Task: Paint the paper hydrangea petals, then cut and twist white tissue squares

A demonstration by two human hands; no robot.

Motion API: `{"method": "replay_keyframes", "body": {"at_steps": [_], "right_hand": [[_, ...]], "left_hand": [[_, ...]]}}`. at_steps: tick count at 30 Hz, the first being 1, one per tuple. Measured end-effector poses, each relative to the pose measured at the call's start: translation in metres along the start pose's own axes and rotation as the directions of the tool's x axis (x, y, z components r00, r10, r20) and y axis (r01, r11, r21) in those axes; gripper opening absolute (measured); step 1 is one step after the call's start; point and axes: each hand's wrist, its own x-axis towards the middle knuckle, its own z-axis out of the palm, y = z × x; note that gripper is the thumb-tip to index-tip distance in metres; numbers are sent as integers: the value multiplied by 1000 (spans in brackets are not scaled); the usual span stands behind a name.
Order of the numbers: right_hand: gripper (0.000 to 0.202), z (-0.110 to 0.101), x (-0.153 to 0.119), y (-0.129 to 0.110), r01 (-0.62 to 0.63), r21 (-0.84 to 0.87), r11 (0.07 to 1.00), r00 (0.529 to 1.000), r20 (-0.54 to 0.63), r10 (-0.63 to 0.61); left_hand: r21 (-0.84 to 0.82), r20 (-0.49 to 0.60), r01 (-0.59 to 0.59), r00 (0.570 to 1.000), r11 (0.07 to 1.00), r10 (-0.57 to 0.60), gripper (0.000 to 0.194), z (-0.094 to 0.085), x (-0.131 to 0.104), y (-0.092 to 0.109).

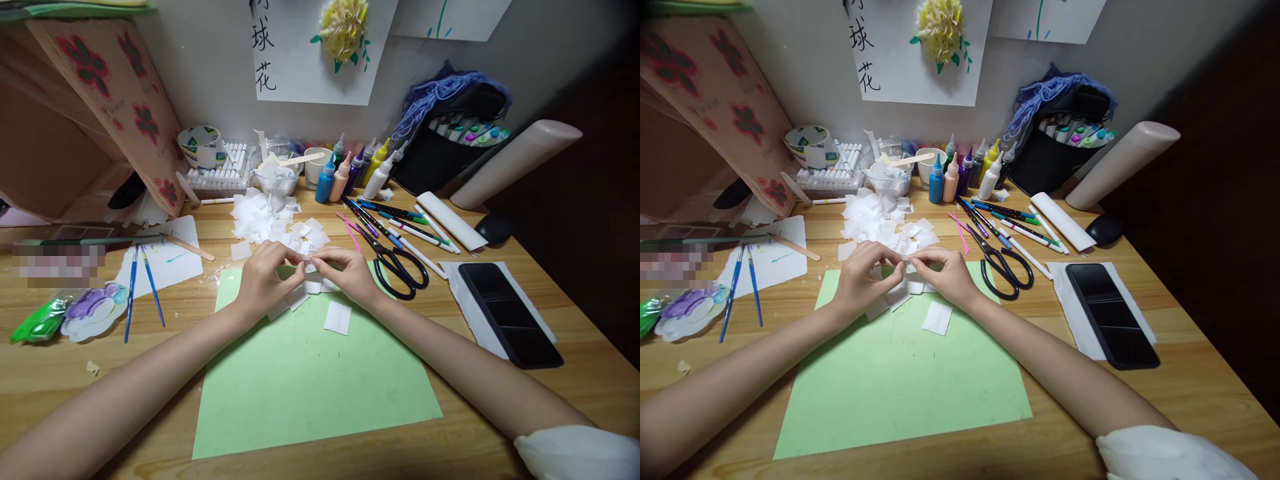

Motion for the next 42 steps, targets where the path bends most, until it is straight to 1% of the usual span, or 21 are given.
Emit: {"method": "replay_keyframes", "body": {"at_steps": [5,11,19,29,42], "right_hand": [[13,-1,1,2,-77,48,996,997,-24,78],[13,-3,3,1,-104,108,989,994,-8,105],[13,-2,3,3,-49,43,998,999,5,49],[12,-2,2,5,-36,33,999,999,6,36],[12,-1,2,3,-24,8,1000,1000,14,24]], "left_hand": [[-6,21,2,1000,1000,-2,4,0,0,1],[-15,51,-10,999,1000,10,4,0,1,2],[-5,89,-29,996,1000,29,6,0,1,3],[5,113,-37,993,999,36,4,1,1,2],[14,111,-40,993,999,38,4,1,0,1]]}}
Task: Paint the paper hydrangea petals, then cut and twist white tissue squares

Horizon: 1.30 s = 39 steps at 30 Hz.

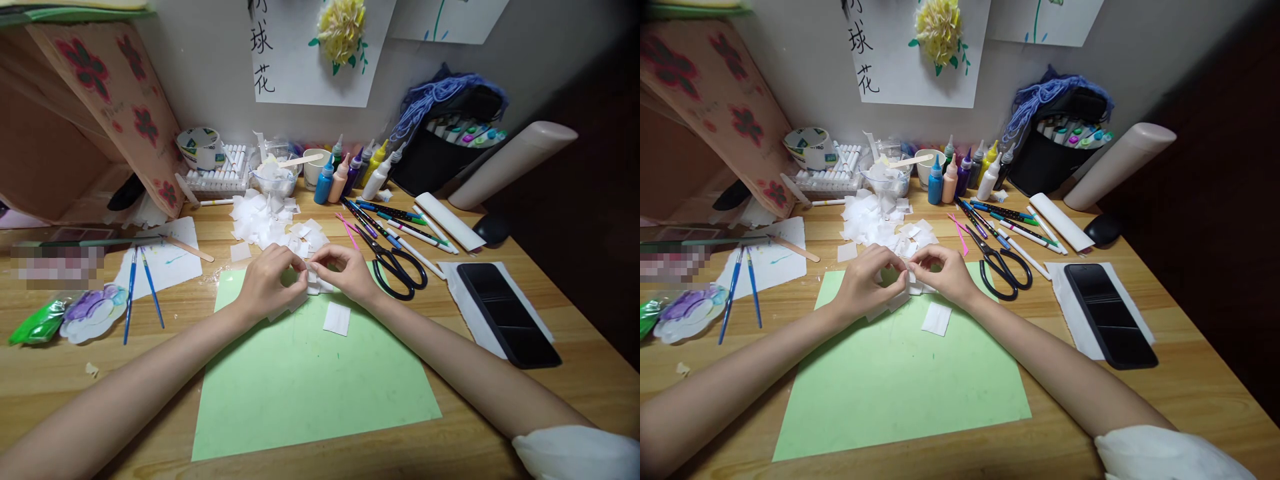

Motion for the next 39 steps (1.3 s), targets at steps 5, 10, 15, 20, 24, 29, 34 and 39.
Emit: {"method": "replay_keyframes", "body": {"at_steps": [5,10,15,20,24,29,34,39], "right_hand": [[9,0,-1,-1,5,-32,999,1000,-2,-5],[2,2,-5,-7,145,-164,976,989,4,-147],[4,4,-7,-11,217,-271,938,974,4,-225],[2,2,-5,-5,95,-186,978,987,-112,-117],[8,1,-2,1,-5,-50,999,981,-193,-5],[16,0,1,4,-48,41,998,987,-152,54],[24,1,-1,-1,-56,-32,998,998,-22,55],[25,3,-4,-9,27,-223,974,997,71,-11]], "left_hand": [[-5,4,-4,1000,1000,4,4,-1,0,0],[-37,44,-1,999,999,2,5,-3,0,1],[-44,43,18,999,999,-16,6,-3,-1,2],[-55,21,60,998,997,-59,9,-3,0,1],[-81,-14,141,990,987,-143,10,-4,2,1],[-109,-30,169,984,980,-174,11,-4,3,1],[-92,-27,136,990,986,-139,12,-4,3,1],[-73,-26,63,998,995,-65,13,-4,1,1]]}}
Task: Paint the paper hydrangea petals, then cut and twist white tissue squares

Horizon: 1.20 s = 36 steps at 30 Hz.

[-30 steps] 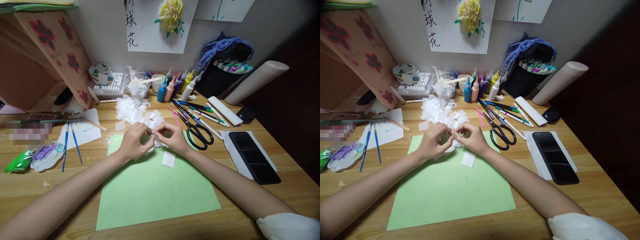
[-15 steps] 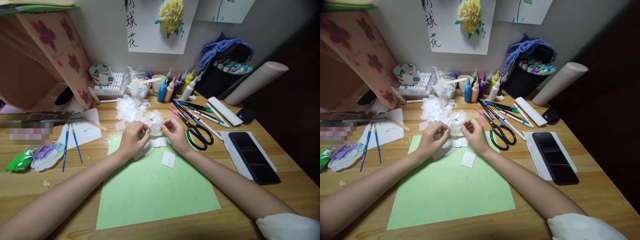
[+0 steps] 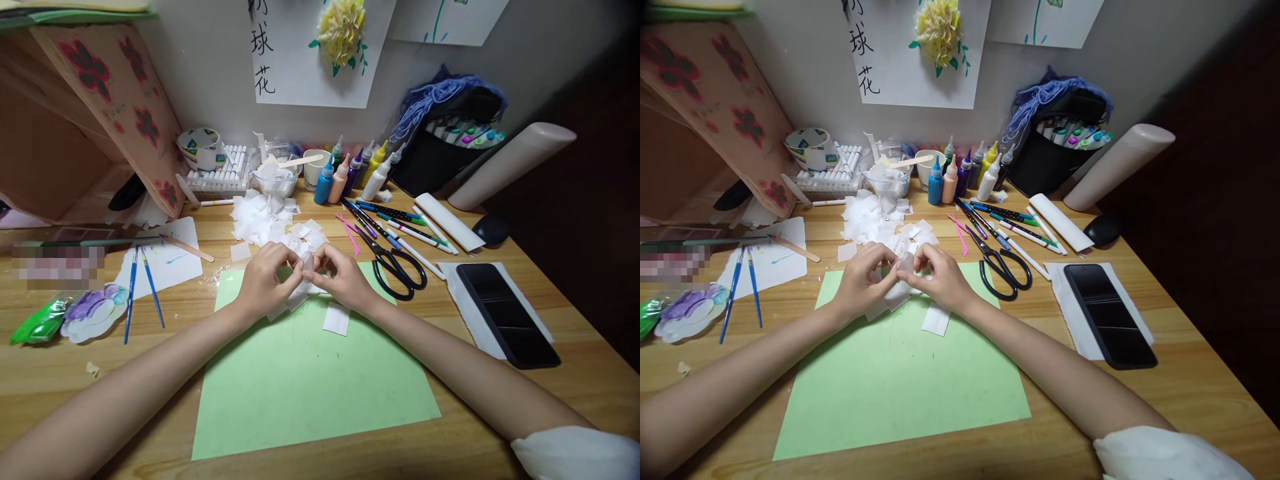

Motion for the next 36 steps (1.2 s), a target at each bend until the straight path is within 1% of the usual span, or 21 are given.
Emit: {"method": "replay_keyframes", "body": {"at_steps": [5,8,11,13,15,17,19,24,27,29,31,34,36], "right_hand": [[25,0,-1,-4,81,-129,988,997,10,-81],[32,1,-2,-3,135,-202,970,991,11,-136],[31,1,-2,-3,138,-236,962,990,4,-141],[26,1,-1,-3,124,-228,966,992,5,-126],[24,1,0,-3,111,-210,971,993,-4,-114],[26,0,0,-2,92,-183,979,995,-22,-97],[27,-1,0,-2,76,-151,986,996,-40,-83],[26,-1,-1,-4,91,-119,989,995,-23,-95],[27,-1,-2,-4,76,-101,992,996,-31,-80],[27,-2,-1,-2,33,-45,998,999,-33,-35],[27,-3,0,0,-29,74,997,1000,4,28],[26,-5,3,4,-105,242,964,993,86,86],[28,-6,5,5,-130,289,949,989,101,105]], "left_hand": [[-12,4,-14,1000,1000,14,17,1,0,-1],[-18,-8,-1,1000,1000,1,21,1,0,-2],[-27,-7,29,1000,999,-30,23,2,1,-2],[-33,-2,66,998,997,-66,23,1,1,-2],[-26,13,101,995,995,-101,23,1,2,-2],[-6,52,117,992,993,-117,24,0,2,-1],[2,108,110,988,994,-109,27,-1,3,-1],[-33,264,27,964,999,-17,33,0,4,0],[-65,301,9,953,998,11,34,-1,5,0],[-116,294,59,955,991,-23,35,-3,5,0],[-209,300,169,949,963,-101,36,-4,6,-2],[-369,360,344,909,864,-209,37,-6,9,-5],[-434,400,409,886,802,-236,36,-6,10,-7]]}}
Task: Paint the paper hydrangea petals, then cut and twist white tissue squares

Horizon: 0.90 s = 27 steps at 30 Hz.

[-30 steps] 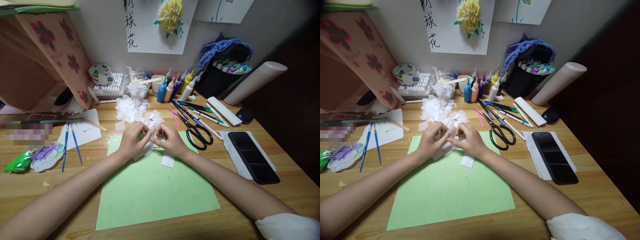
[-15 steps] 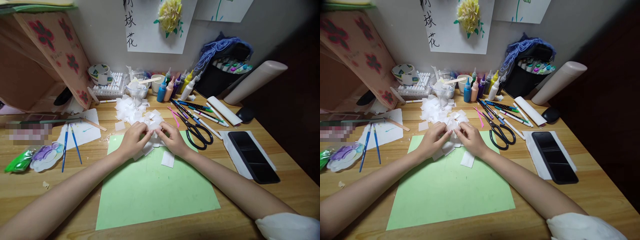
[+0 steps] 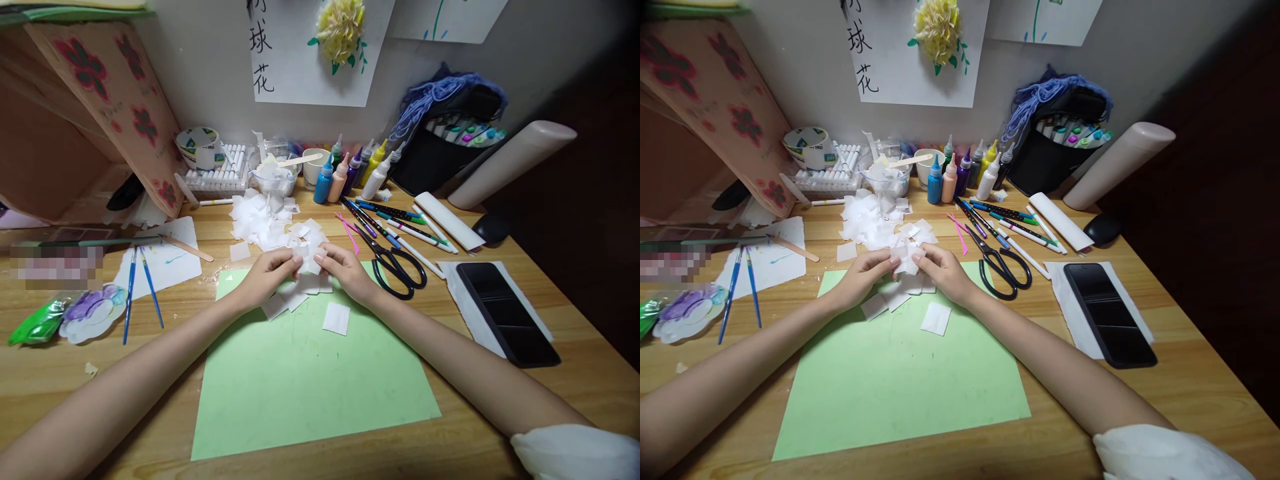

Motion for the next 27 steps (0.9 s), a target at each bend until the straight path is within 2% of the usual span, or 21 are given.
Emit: {"method": "replay_keyframes", "body": {"at_steps": [6,12,15,19,22,27], "right_hand": [[30,-1,2,0,-26,67,997,999,-33,28],[28,-3,3,7,-35,129,991,997,-65,44],[30,-2,3,5,-31,106,994,997,-72,39],[30,-1,1,0,-4,50,999,999,-36,5],[30,0,0,-2,15,31,999,1000,-17,-15],[32,-1,0,-3,-4,25,1000,1000,-22,4]], "left_hand": [[-138,3,56,998,989,-56,34,-1,1,-2],[-191,0,21,1000,981,-22,35,-2,1,-4],[-150,-3,-3,1000,989,3,36,-2,1,-3],[41,20,-35,999,999,34,36,1,-1,0],[124,5,-31,1000,992,31,35,4,-2,1],[38,-11,-12,1000,999,12,35,3,-1,-2]]}}
